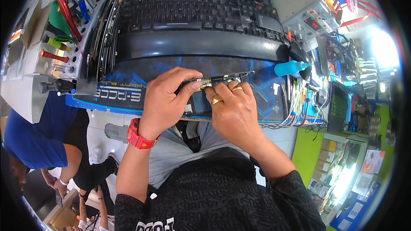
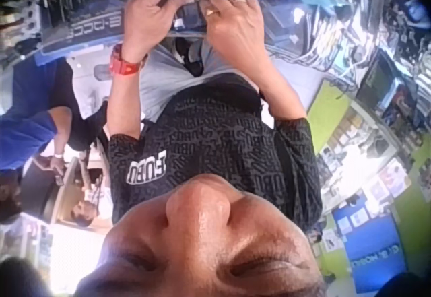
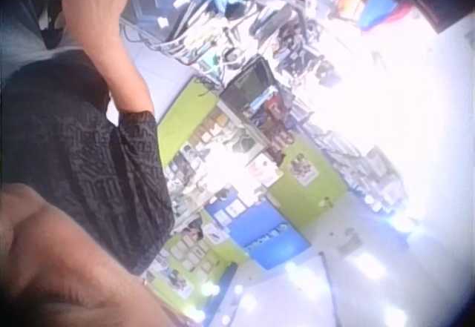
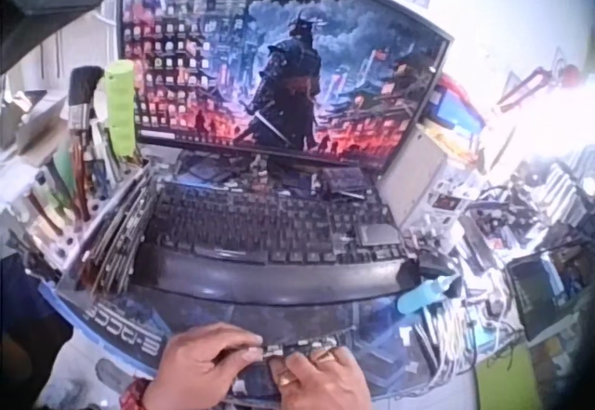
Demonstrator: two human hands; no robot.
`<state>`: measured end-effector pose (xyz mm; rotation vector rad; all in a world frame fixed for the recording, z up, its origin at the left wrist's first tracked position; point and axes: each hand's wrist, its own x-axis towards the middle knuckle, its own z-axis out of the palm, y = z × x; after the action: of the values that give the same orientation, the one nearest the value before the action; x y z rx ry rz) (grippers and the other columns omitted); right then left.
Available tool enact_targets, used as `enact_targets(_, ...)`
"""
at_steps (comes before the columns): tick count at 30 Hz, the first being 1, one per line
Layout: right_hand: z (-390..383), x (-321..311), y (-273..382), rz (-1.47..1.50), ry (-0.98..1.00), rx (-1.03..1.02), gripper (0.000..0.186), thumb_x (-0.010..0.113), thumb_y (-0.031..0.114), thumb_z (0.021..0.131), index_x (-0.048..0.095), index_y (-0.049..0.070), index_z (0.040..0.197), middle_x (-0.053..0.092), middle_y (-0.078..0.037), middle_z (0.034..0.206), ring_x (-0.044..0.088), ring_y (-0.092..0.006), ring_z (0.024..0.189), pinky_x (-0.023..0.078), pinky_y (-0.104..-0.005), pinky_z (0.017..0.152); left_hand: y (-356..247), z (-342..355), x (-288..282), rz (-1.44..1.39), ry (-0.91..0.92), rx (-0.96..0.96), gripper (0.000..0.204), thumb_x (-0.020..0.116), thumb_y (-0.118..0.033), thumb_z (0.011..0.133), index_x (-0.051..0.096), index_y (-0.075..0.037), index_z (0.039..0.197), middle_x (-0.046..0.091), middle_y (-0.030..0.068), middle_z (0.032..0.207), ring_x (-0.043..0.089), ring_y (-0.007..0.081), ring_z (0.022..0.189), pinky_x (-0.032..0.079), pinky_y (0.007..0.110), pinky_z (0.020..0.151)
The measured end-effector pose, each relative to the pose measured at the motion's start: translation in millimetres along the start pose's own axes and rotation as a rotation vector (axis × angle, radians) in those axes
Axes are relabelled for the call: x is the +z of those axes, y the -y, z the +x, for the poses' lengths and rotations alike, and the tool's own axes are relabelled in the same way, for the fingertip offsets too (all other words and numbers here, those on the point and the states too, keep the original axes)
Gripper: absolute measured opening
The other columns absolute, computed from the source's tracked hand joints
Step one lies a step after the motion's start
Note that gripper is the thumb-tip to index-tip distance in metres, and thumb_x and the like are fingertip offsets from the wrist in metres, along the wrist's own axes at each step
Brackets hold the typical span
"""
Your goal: The person repairs a mobile phone by hand and using a screwdriver. They handle internal phone components, remove small screws, and manipulate various parts on a cluttered workbench.
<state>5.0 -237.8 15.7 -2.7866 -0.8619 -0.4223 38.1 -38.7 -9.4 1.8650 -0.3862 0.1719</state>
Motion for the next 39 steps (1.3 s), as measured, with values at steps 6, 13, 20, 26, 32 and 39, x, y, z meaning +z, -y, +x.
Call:
enact_targets(6, -8, -2, 7, 0.025, -0.044, 0.048, 0.030, 0.072, 0.001, 0.082, 0.081, 0.000, 0.111, 0.062, -0.006, 0.088, 0.060, -0.0251, 0.079, 0.042, -0.0409, 0.073, 1, -2, 1, -0.006, -0.013, 0.010, 0.017, 0.078, -0.016, 0.098, 0.078, -0.003, 0.110, 0.078, 0.0126, 0.097, 0.075, 0.0316, 0.086, 0.057, 0.038, 0.074)
enact_targets(13, -12, 9, 4, 0.024, -0.112, 0.047, 0.038, 0.071, 0.004, 0.073, 0.080, -0.001, 0.110, 0.060, -0.007, 0.089, 0.061, -0.0258, 0.080, 0.044, -0.0417, 0.076, 1, -1, -2, -0.010, 0.032, -0.006, 0.016, 0.076, -0.010, 0.100, 0.077, 0.000, 0.113, 0.078, 0.0113, 0.103, 0.074, 0.0209, 0.089, 0.057, 0.032, 0.081)
enact_targets(20, -8, 7, 6, 0.012, -0.109, 0.055, 0.027, 0.074, 0.003, 0.081, 0.080, 0.000, 0.107, 0.062, -0.005, 0.087, 0.059, -0.0254, 0.078, 0.042, -0.0420, 0.074, 0, -1, -2, -0.009, 0.032, -0.001, 0.016, 0.076, -0.011, 0.099, 0.077, 0.000, 0.112, 0.078, 0.0118, 0.102, 0.074, 0.0221, 0.087, 0.057, 0.033, 0.078)
enact_targets(26, 2, -11, 8, -0.146, 0.041, -0.026, 0.028, 0.068, 0.011, 0.084, 0.076, 0.001, 0.109, 0.064, -0.006, 0.088, 0.061, -0.0242, 0.079, 0.042, -0.0403, 0.073, 4, 0, 0, -0.011, 0.000, 0.045, 0.016, 0.077, -0.013, 0.098, 0.077, -0.002, 0.111, 0.078, 0.0125, 0.099, 0.075, 0.0289, 0.087, 0.057, 0.037, 0.076)
enact_targets(32, 11, -20, 9, -0.230, 0.158, -0.056, 0.027, 0.067, 0.013, 0.085, 0.073, 0.002, 0.109, 0.066, -0.006, 0.086, 0.062, -0.0229, 0.081, 0.041, -0.0385, 0.072, 5, 0, 2, -0.018, -0.022, 0.059, 0.016, 0.078, -0.014, 0.097, 0.077, -0.003, 0.110, 0.078, 0.0121, 0.097, 0.075, 0.0316, 0.085, 0.057, 0.038, 0.075)
enact_targets(39, -8, -2, 8, -0.152, 0.042, -0.022, 0.033, 0.067, 0.010, 0.084, 0.075, -0.001, 0.114, 0.064, -0.007, 0.089, 0.062, -0.0241, 0.079, 0.043, -0.0400, 0.073, 0, 0, -1, -0.025, 0.023, 0.008, 0.016, 0.076, -0.010, 0.099, 0.077, 0.001, 0.111, 0.078, 0.0133, 0.101, 0.074, 0.0236, 0.085, 0.056, 0.033, 0.076)
